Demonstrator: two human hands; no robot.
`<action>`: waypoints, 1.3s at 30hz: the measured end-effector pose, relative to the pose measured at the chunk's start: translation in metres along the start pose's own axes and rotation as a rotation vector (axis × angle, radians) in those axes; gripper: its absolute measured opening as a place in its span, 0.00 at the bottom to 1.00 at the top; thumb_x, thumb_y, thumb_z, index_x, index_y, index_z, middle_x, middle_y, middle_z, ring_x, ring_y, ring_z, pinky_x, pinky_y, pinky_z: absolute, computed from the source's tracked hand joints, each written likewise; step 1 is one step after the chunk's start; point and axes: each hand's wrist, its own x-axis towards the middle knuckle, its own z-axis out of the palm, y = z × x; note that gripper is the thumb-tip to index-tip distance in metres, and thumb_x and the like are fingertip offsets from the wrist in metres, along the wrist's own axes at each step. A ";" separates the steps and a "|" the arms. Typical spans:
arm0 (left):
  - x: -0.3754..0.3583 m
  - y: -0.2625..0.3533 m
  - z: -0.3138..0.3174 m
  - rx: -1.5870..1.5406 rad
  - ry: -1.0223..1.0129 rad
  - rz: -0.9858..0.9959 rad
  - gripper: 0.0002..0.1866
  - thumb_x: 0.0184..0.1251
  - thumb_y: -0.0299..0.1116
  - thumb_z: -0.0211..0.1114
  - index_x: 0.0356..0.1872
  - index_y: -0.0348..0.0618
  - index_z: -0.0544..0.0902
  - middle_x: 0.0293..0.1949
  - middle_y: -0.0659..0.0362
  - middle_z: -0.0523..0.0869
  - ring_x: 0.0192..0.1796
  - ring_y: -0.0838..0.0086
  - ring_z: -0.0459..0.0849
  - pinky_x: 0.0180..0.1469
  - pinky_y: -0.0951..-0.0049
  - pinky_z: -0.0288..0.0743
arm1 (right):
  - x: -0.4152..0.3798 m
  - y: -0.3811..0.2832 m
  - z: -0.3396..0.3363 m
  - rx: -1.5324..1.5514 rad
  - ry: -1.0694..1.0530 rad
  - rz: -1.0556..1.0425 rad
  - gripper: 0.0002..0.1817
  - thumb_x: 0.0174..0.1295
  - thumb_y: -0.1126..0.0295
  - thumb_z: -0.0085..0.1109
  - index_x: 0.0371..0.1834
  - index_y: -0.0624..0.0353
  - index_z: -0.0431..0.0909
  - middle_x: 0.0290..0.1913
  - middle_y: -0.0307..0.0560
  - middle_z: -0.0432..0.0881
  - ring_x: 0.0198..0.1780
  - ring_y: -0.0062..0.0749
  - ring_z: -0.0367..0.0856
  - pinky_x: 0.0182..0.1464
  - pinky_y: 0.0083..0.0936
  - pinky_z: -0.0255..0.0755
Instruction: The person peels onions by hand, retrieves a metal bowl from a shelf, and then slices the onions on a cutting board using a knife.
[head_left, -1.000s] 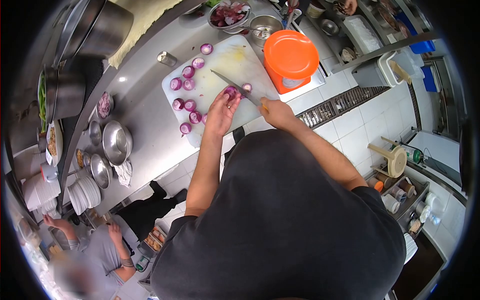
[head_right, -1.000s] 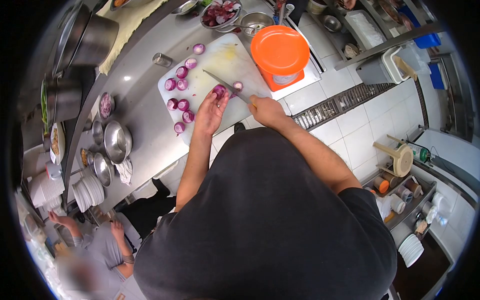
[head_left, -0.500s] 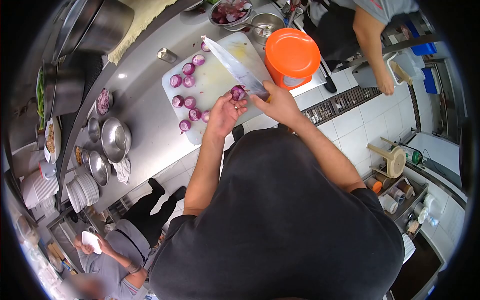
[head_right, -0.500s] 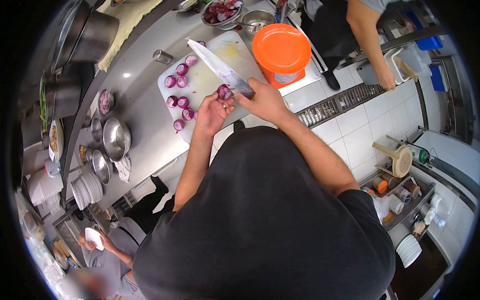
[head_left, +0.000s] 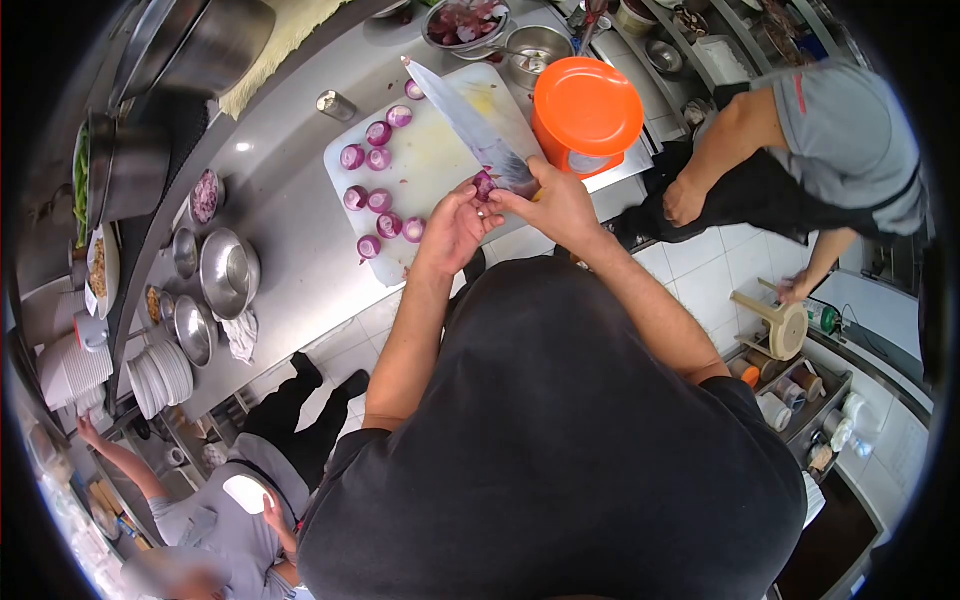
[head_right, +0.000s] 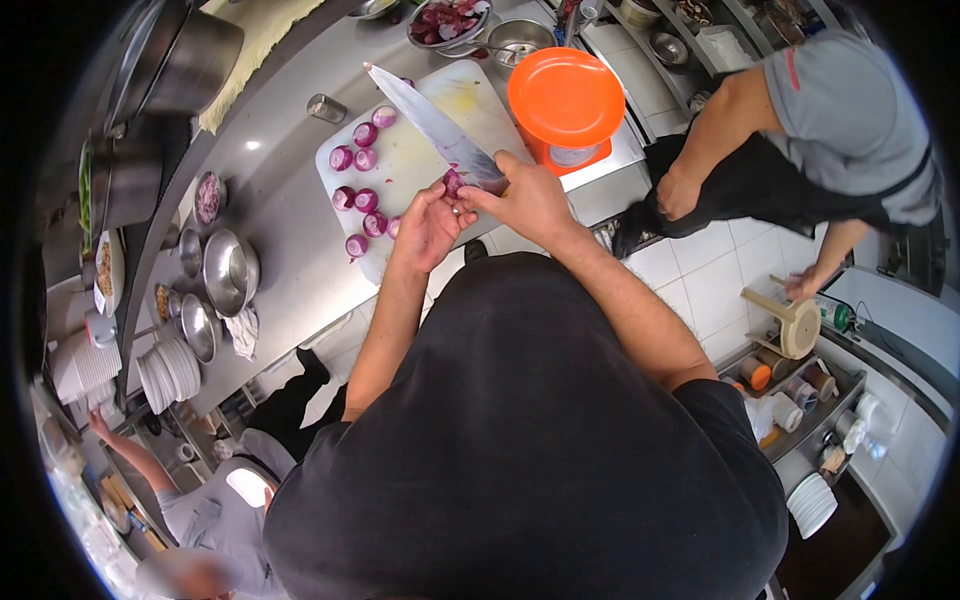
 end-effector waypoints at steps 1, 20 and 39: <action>0.000 0.000 0.001 0.000 -0.005 0.003 0.22 0.80 0.42 0.61 0.67 0.41 0.80 0.52 0.58 0.89 0.54 0.69 0.86 0.57 0.64 0.82 | 0.000 -0.002 -0.002 -0.027 -0.002 0.000 0.31 0.59 0.44 0.81 0.34 0.61 0.74 0.25 0.57 0.87 0.31 0.56 0.90 0.32 0.44 0.78; -0.001 0.012 0.014 0.061 0.039 0.027 0.19 0.82 0.37 0.63 0.65 0.39 0.79 0.55 0.57 0.88 0.56 0.69 0.86 0.60 0.66 0.82 | 0.004 0.004 0.007 0.038 0.039 0.028 0.32 0.63 0.42 0.77 0.30 0.61 0.73 0.21 0.55 0.80 0.24 0.49 0.83 0.28 0.42 0.73; 0.008 0.002 0.022 0.097 0.089 0.119 0.21 0.84 0.31 0.64 0.70 0.35 0.75 0.57 0.54 0.88 0.57 0.70 0.88 0.63 0.65 0.83 | 0.001 0.013 0.004 0.223 0.041 0.032 0.26 0.62 0.49 0.80 0.33 0.63 0.81 0.23 0.47 0.82 0.24 0.28 0.78 0.29 0.32 0.73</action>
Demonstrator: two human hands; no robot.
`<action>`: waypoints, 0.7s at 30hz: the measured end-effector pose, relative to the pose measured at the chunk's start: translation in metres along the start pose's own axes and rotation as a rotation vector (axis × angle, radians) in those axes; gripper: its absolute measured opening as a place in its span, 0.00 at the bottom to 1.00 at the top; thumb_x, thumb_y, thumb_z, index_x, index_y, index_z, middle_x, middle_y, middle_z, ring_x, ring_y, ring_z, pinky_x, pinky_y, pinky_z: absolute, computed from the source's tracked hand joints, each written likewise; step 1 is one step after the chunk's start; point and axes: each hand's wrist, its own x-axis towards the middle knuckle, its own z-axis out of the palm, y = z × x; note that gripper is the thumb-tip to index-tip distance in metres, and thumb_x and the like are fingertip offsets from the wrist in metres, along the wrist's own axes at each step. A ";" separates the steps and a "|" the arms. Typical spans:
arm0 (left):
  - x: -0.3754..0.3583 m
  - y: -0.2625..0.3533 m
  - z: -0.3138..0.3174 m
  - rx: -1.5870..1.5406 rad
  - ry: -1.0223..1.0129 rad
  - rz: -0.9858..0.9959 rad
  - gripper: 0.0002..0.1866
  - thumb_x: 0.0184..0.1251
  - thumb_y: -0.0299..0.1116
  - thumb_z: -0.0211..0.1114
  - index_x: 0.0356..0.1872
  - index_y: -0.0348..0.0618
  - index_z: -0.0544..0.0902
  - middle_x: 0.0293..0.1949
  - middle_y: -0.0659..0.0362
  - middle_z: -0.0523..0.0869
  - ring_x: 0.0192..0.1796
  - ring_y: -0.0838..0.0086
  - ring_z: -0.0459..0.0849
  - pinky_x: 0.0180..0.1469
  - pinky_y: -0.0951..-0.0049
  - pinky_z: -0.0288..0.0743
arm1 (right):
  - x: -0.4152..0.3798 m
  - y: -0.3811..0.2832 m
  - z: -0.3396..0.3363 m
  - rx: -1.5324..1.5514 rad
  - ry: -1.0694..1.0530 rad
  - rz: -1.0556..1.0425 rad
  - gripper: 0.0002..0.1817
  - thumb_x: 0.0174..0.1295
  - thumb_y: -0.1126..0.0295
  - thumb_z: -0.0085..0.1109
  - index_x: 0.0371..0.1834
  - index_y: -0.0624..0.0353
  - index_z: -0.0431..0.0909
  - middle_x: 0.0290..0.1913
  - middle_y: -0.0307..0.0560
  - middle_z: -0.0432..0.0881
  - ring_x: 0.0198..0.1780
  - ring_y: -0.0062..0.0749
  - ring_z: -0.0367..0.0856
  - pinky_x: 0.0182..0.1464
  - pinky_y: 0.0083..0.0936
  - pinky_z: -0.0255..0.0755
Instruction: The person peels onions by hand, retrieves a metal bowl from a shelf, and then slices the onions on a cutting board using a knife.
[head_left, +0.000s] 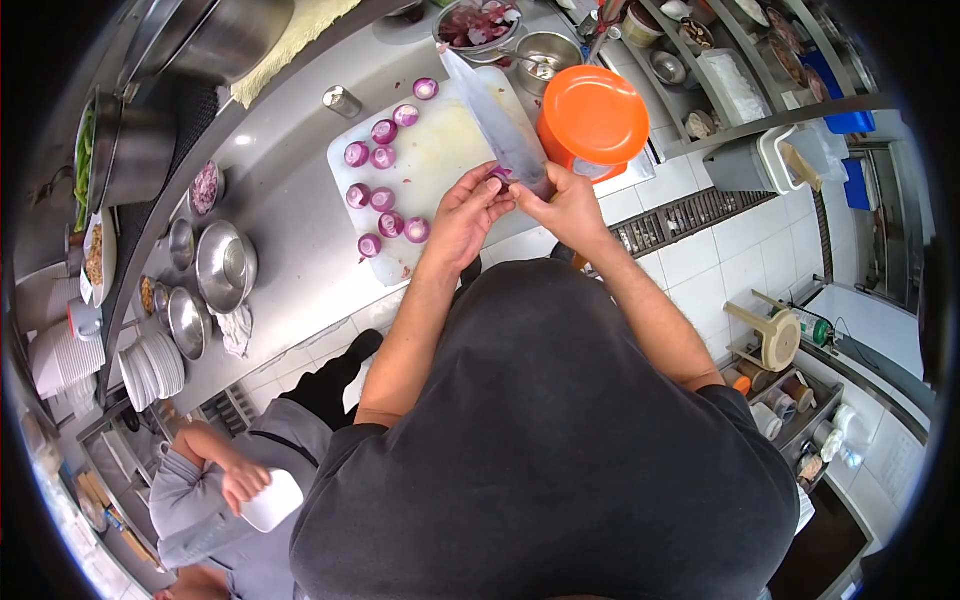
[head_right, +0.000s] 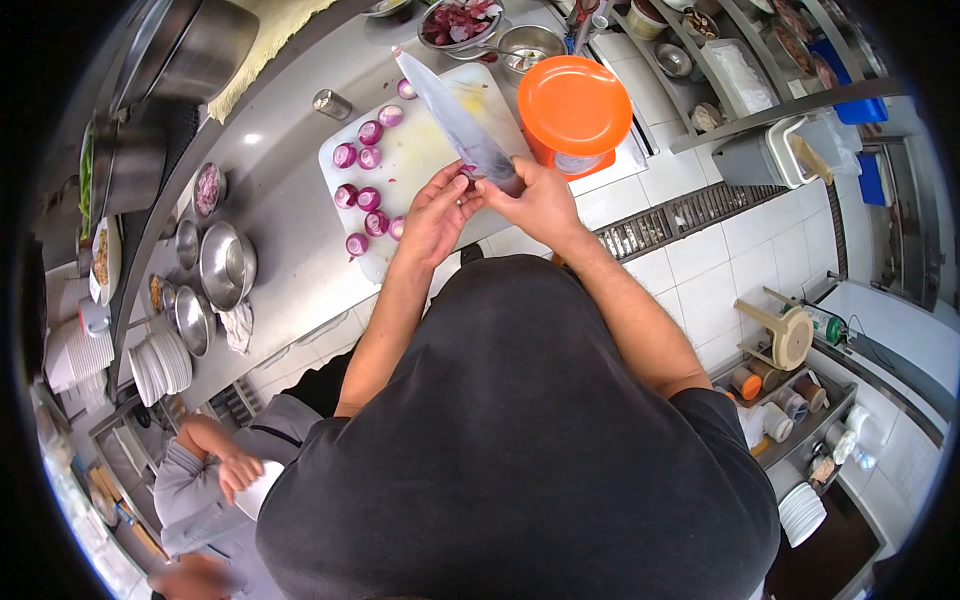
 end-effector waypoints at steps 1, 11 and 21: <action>0.000 0.000 0.000 0.002 -0.001 -0.002 0.21 0.84 0.31 0.64 0.70 0.36 0.75 0.57 0.54 0.88 0.57 0.70 0.88 0.63 0.65 0.83 | 0.000 0.002 0.001 0.043 0.009 0.004 0.27 0.61 0.48 0.81 0.34 0.63 0.81 0.24 0.48 0.82 0.24 0.28 0.79 0.29 0.33 0.73; -0.005 0.006 0.001 -0.020 -0.065 -0.051 0.18 0.81 0.30 0.67 0.66 0.39 0.75 0.55 0.55 0.87 0.55 0.71 0.88 0.62 0.65 0.84 | 0.000 -0.002 -0.009 -0.117 0.022 -0.065 0.32 0.58 0.45 0.84 0.32 0.62 0.75 0.21 0.46 0.74 0.24 0.27 0.71 0.28 0.34 0.69; 0.002 0.010 -0.018 -0.111 -0.167 -0.204 0.16 0.85 0.40 0.60 0.62 0.40 0.80 0.50 0.54 0.88 0.47 0.66 0.88 0.50 0.65 0.85 | -0.004 0.006 -0.005 0.223 -0.099 0.094 0.23 0.66 0.55 0.81 0.29 0.61 0.78 0.21 0.31 0.72 0.27 0.14 0.66 0.26 0.26 0.61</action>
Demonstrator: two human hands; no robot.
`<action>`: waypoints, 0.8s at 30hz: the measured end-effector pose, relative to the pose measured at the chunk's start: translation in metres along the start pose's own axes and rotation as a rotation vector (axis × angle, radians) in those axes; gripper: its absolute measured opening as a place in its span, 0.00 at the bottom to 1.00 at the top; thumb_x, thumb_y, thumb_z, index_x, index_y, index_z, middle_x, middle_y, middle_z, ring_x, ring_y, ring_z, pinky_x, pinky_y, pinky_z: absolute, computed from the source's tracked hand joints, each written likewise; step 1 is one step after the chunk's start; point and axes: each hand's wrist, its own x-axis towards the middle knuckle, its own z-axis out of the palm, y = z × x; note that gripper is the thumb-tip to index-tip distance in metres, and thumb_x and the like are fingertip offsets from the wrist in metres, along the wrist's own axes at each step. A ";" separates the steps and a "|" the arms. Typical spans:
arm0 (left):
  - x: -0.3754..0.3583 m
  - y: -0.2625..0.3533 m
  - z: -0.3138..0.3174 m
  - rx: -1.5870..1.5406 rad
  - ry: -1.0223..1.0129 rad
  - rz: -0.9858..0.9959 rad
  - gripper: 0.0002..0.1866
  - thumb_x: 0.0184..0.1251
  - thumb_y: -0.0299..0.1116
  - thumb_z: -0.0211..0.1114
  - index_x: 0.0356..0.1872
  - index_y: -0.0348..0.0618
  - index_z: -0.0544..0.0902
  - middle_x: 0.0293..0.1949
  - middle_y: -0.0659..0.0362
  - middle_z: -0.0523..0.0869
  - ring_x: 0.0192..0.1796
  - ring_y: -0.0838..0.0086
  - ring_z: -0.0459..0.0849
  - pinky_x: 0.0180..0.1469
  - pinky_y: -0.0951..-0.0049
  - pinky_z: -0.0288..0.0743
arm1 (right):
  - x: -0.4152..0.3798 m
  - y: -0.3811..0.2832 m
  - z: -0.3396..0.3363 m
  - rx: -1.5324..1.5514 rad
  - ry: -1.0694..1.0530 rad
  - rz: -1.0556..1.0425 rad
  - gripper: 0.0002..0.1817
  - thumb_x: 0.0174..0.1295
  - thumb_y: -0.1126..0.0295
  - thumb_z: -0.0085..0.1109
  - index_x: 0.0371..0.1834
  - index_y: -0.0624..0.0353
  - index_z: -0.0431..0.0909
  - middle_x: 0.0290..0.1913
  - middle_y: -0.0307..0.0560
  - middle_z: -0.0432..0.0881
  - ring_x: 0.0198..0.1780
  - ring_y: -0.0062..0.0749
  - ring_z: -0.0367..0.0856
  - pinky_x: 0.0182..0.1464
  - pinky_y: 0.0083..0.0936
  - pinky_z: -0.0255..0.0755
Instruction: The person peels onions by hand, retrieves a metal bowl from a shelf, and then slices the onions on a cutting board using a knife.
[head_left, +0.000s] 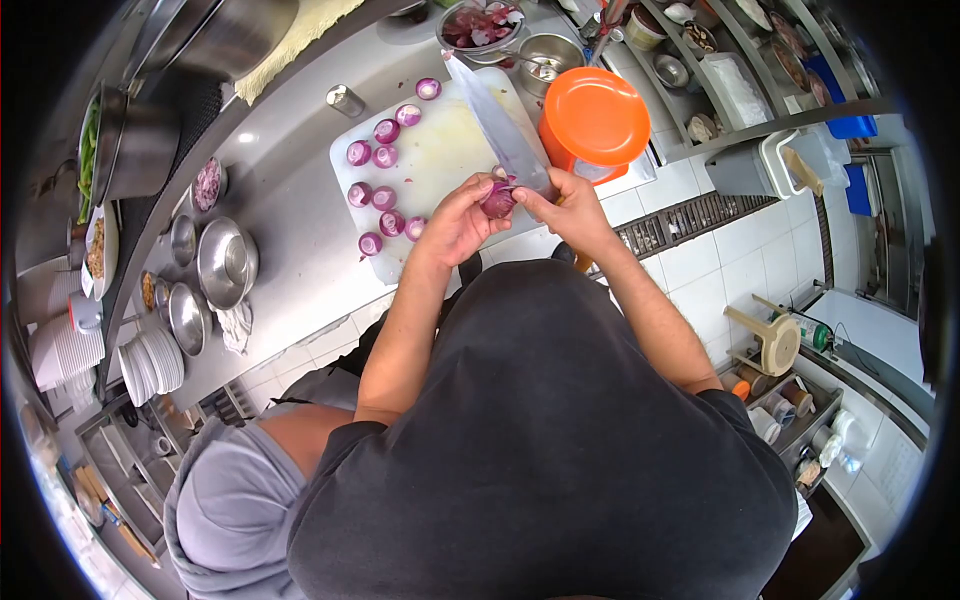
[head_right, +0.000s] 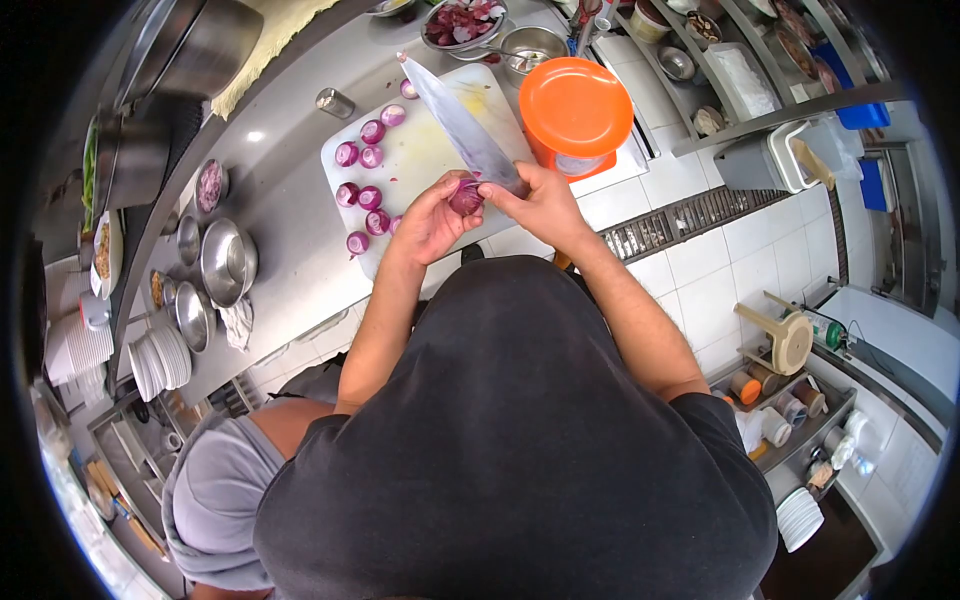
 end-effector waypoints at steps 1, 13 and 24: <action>-0.002 0.003 0.006 -0.002 -0.013 -0.026 0.17 0.85 0.40 0.61 0.63 0.39 0.80 0.49 0.53 0.88 0.46 0.66 0.88 0.49 0.65 0.85 | 0.000 0.001 0.000 -0.010 0.001 0.000 0.23 0.67 0.55 0.80 0.30 0.61 0.79 0.21 0.30 0.72 0.27 0.14 0.66 0.27 0.26 0.62; 0.014 0.003 0.004 0.069 0.200 0.019 0.15 0.84 0.40 0.64 0.57 0.39 0.83 0.46 0.55 0.91 0.44 0.71 0.89 0.48 0.67 0.86 | 0.001 0.006 -0.013 -0.180 0.051 -0.110 0.15 0.70 0.61 0.77 0.38 0.61 0.84 0.22 0.31 0.77 0.24 0.11 0.72 0.26 0.19 0.65; 0.015 0.002 0.010 0.153 0.338 0.166 0.12 0.84 0.38 0.65 0.55 0.40 0.83 0.49 0.55 0.90 0.49 0.69 0.90 0.57 0.66 0.88 | 0.002 -0.002 -0.010 -0.067 0.033 -0.080 0.22 0.67 0.57 0.80 0.31 0.62 0.79 0.21 0.35 0.76 0.25 0.15 0.70 0.27 0.24 0.65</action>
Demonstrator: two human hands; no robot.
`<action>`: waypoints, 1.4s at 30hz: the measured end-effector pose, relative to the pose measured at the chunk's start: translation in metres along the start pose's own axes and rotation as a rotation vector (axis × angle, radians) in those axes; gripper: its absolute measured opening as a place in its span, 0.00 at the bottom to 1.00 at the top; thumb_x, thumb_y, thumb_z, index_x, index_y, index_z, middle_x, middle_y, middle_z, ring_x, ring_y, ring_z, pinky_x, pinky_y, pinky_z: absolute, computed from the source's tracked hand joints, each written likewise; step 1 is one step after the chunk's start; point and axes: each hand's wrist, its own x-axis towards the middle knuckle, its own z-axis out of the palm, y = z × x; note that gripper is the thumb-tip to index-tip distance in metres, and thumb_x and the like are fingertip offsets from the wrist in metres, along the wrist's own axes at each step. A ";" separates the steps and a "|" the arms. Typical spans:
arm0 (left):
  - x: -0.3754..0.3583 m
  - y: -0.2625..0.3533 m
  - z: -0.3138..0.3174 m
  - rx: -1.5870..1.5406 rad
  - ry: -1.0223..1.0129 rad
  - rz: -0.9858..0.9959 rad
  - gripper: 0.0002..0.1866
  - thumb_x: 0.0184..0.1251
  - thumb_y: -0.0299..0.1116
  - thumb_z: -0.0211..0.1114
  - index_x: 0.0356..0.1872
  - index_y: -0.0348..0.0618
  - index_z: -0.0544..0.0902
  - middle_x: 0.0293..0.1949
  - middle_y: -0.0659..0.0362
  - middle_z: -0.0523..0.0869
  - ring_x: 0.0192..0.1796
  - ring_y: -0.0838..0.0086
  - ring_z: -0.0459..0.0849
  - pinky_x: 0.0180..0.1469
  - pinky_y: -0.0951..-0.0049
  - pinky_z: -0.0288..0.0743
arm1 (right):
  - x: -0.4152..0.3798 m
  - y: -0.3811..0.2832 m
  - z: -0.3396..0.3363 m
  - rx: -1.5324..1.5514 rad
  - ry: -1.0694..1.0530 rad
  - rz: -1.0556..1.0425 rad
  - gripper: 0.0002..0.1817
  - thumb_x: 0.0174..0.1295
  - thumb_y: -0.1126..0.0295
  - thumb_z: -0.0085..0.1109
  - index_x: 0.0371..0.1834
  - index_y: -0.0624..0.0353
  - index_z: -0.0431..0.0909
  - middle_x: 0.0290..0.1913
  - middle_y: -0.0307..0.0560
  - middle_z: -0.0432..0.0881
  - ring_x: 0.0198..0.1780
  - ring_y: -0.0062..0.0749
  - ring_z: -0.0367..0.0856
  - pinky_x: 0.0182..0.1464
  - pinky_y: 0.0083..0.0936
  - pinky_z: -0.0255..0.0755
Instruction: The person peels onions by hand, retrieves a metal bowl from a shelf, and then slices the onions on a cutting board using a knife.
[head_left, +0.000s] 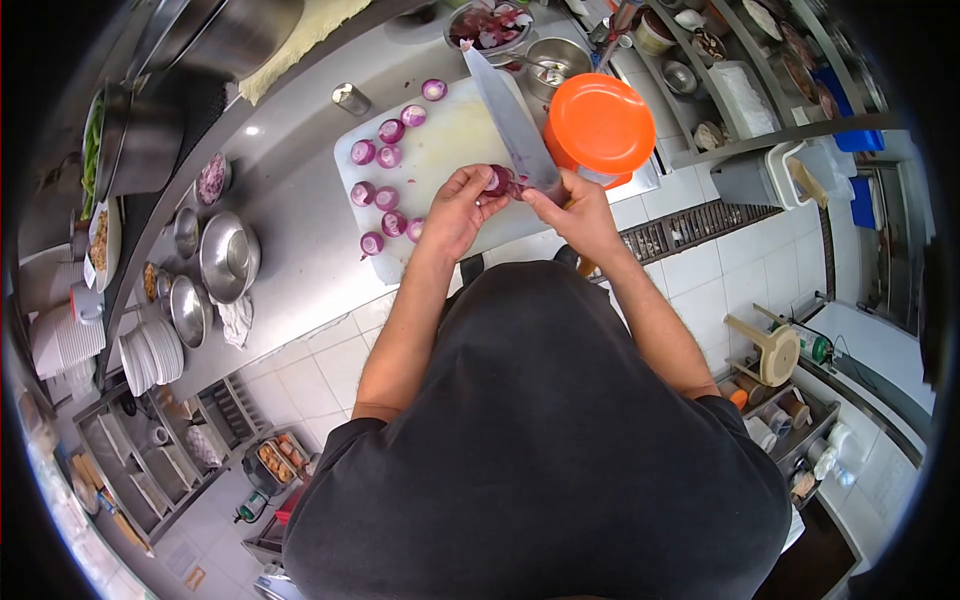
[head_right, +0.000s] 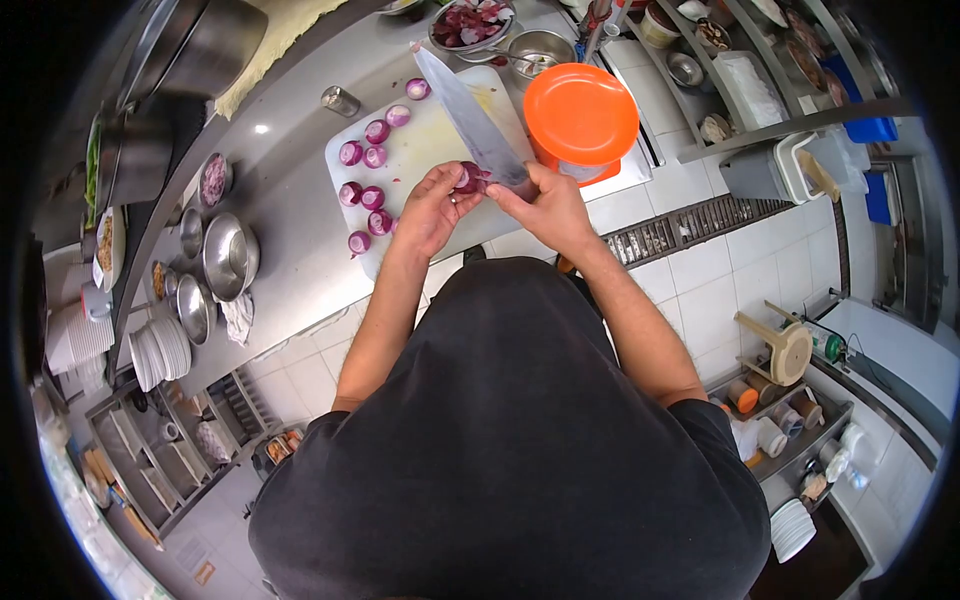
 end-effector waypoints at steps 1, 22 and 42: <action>0.001 -0.001 0.000 0.003 0.005 0.034 0.13 0.85 0.38 0.65 0.56 0.40 0.83 0.50 0.55 0.90 0.50 0.69 0.90 0.58 0.66 0.88 | 0.000 -0.003 0.000 0.027 0.004 0.008 0.25 0.65 0.54 0.81 0.30 0.63 0.78 0.20 0.38 0.75 0.26 0.17 0.69 0.28 0.27 0.66; -0.014 0.018 -0.004 -0.052 -0.129 0.168 0.24 0.85 0.52 0.62 0.60 0.39 0.84 0.46 0.59 0.91 0.43 0.78 0.86 0.41 0.75 0.78 | 0.007 -0.026 0.006 -0.108 -0.188 0.075 0.24 0.67 0.51 0.78 0.44 0.65 0.87 0.25 0.39 0.83 0.27 0.20 0.78 0.31 0.28 0.71; -0.021 0.006 0.008 0.052 -0.116 0.246 0.18 0.84 0.45 0.66 0.55 0.39 0.84 0.43 0.61 0.89 0.40 0.79 0.83 0.40 0.75 0.77 | 0.009 -0.025 0.011 -0.065 -0.111 0.135 0.26 0.64 0.46 0.81 0.32 0.63 0.88 0.20 0.35 0.79 0.23 0.16 0.71 0.27 0.26 0.64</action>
